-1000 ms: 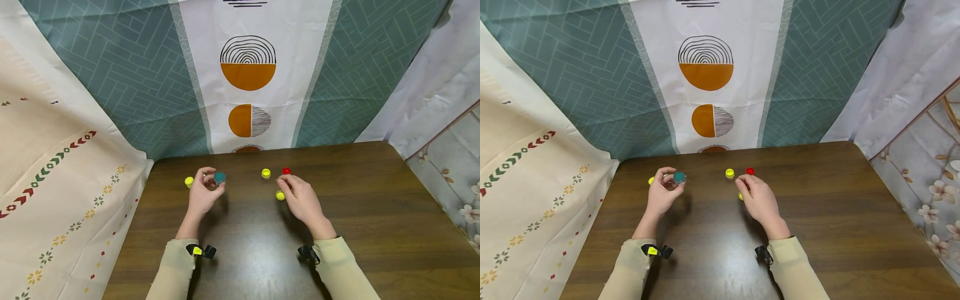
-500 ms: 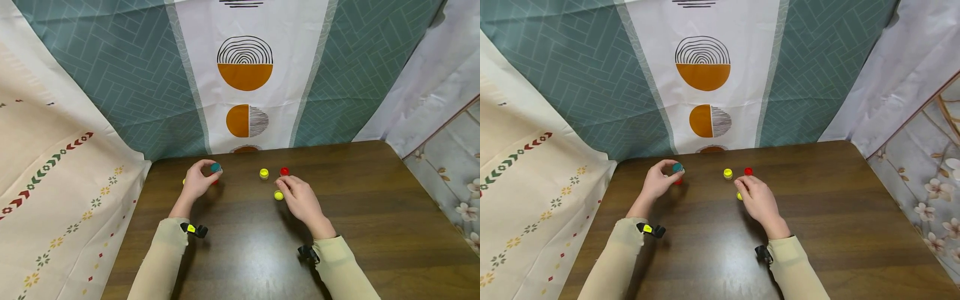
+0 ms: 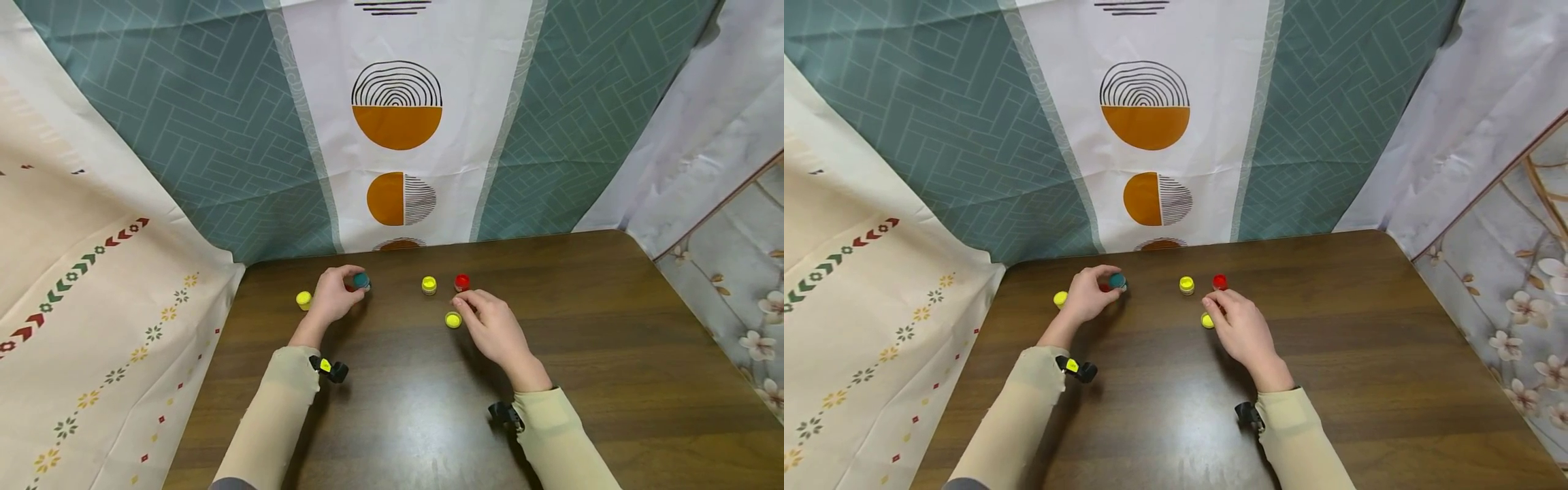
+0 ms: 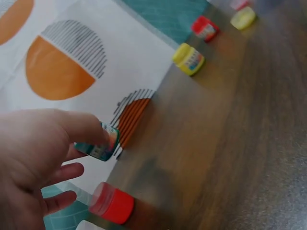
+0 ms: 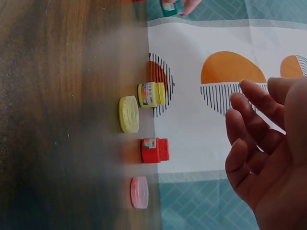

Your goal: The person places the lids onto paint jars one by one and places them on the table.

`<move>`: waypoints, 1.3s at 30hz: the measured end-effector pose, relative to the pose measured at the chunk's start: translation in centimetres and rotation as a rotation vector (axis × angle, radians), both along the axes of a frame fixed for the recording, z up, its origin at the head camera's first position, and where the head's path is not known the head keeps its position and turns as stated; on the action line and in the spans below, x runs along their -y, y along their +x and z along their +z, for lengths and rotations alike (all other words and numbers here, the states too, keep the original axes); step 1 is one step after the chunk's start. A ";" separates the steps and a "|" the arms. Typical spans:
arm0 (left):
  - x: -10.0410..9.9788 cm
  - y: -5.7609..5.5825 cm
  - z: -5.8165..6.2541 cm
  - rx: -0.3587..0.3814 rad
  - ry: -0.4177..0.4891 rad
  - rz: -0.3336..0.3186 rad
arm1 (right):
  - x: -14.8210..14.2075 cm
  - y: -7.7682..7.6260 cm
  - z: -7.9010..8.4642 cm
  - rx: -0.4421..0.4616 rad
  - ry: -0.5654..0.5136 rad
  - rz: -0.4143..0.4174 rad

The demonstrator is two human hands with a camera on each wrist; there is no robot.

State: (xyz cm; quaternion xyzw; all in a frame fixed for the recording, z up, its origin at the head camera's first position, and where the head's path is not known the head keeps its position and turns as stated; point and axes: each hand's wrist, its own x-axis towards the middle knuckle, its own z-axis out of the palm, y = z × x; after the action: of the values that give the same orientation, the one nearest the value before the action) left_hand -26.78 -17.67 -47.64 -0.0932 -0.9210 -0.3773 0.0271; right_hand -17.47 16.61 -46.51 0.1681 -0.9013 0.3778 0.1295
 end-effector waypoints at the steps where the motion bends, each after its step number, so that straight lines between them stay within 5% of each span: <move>1: -0.1 0.0 -0.1 0.005 -0.029 -0.002 | 0.0 0.1 0.0 0.003 0.000 0.002; 9: -0.5 -0.3 -0.2 0.023 -0.212 -0.040 | -0.1 0.3 -0.1 0.016 0.005 0.002; 21: -0.4 -0.3 -1.0 0.014 -0.344 -0.072 | 0.0 0.7 0.2 0.054 0.030 0.013; 31: -0.4 -0.2 -1.2 -0.012 -0.341 -0.081 | -0.1 0.7 0.2 0.065 0.058 0.004; 39: -2.3 0.4 -0.9 -0.117 -0.218 -0.066 | -1.5 0.4 0.0 0.099 0.057 -0.149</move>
State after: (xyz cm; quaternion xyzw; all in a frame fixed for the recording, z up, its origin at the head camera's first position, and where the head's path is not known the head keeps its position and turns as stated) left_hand -26.40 -15.36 -48.53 -0.1477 -0.9498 -0.2696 0.0582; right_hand -17.07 18.07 -46.56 0.0850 -0.9269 0.3493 0.1077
